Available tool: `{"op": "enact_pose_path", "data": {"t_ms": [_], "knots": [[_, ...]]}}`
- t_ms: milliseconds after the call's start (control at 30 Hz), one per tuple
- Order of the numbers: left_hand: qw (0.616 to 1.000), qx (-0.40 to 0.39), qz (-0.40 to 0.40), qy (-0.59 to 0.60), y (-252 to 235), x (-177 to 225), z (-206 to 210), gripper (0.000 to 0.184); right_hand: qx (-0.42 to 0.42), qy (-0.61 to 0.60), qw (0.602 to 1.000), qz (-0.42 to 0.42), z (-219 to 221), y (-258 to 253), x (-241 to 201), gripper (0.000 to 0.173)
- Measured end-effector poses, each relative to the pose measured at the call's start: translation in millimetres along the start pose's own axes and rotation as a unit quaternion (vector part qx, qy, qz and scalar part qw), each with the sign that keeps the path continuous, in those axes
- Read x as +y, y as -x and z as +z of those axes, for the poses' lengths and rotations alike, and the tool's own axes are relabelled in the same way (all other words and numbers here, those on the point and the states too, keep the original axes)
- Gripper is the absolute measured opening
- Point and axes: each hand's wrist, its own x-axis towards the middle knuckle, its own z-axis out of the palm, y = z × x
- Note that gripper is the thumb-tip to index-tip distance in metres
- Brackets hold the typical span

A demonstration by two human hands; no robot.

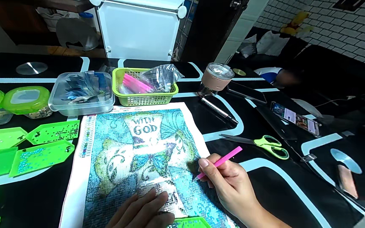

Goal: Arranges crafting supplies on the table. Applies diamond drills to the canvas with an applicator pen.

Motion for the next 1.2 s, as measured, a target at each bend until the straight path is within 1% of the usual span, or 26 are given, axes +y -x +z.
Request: {"op": "enact_pose_path", "data": {"t_ms": [100,200,267,300,400,467,533,667,733,800,867,967,1200], "knots": [[1.000,0.005,0.002,0.001,0.5,-0.7,0.7,0.045,-0.009,0.033,0.999,-0.017,0.0,0.2,0.0,0.026],[1.000,0.005,0.004,0.001,0.2,-0.4,0.3,0.045,-0.011,0.083,0.995,-0.051,0.0,-0.4,-1.2,0.029],[1.000,0.004,0.004,0.000,0.1,-0.2,-0.1,0.045,-0.015,0.090,0.995,-0.050,-0.6,-0.9,-2.1,0.029],[1.000,0.004,0.003,0.000,0.4,-0.2,-0.1,0.045,-0.018,0.075,0.997,-0.028,-1.5,-1.2,-3.0,0.028],[1.000,0.005,0.001,0.006,0.1,-0.1,-0.6,0.045,0.005,-0.047,0.995,0.093,-10.8,-7.3,-9.6,0.026],[1.000,0.002,-0.002,0.009,0.7,0.3,-0.7,0.044,0.029,-0.108,0.987,0.117,-18.0,-13.1,-16.4,0.029],[1.000,0.000,-0.002,0.003,1.0,0.2,-0.8,0.045,0.015,-0.114,0.988,0.102,-19.1,-9.9,-27.4,0.027],[1.000,0.001,-0.001,-0.005,0.3,0.7,0.4,0.045,-0.065,-0.082,0.992,0.074,-4.7,19.4,-47.5,0.022],[1.000,0.002,0.000,-0.004,0.1,1.0,-0.2,0.045,-0.081,-0.045,0.995,0.032,1.1,28.3,-44.9,0.024],[1.000,0.004,-0.001,-0.004,0.0,1.0,-0.3,0.044,-0.086,-0.010,0.996,-0.011,3.4,31.8,-37.9,0.027],[1.000,0.003,-0.002,-0.007,0.0,0.9,-0.3,0.044,-0.082,0.008,0.996,-0.026,4.2,33.6,-33.7,0.029],[1.000,0.008,0.000,-0.013,0.0,0.3,0.8,0.045,-0.065,0.027,0.997,-0.030,2.5,35.0,-32.3,0.030],[1.000,0.012,-0.002,-0.016,0.0,1.2,1.8,0.044,-0.058,0.041,0.997,-0.040,2.4,37.1,-30.0,0.030]]}}
